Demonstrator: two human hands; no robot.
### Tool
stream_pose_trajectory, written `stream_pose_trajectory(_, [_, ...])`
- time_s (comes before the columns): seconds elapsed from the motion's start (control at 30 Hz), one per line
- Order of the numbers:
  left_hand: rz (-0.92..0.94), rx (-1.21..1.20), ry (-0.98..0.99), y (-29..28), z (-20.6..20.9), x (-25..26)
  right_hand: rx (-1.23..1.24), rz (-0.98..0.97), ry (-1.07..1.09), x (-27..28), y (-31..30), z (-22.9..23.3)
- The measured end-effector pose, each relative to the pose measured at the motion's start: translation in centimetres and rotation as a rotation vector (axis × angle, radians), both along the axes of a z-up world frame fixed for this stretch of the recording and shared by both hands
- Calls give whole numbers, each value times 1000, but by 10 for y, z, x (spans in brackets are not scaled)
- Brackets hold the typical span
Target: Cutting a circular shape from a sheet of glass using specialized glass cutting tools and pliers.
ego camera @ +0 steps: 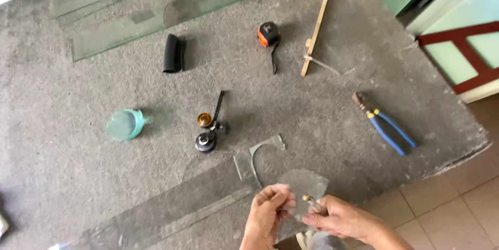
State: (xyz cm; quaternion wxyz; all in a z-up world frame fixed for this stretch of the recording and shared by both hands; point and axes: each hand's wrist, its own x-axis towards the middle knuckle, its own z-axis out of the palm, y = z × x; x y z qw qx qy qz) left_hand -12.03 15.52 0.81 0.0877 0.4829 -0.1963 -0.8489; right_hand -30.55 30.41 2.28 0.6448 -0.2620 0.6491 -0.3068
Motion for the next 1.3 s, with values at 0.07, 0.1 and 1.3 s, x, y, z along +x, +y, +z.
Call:
stream_pose_trajectory(0.07, [-2,-79,-90,-4,12,-9,17,13,202,-18,-12,35])
stream_pose_trajectory(0.1, [-6,-161,-190,-10,18,-10,28,21,395,-24,-22,50])
stream_pose_trajectory(1.3, [-1073,-1360,-699,-1,61,-23,-279,-520,728,125,272,-143])
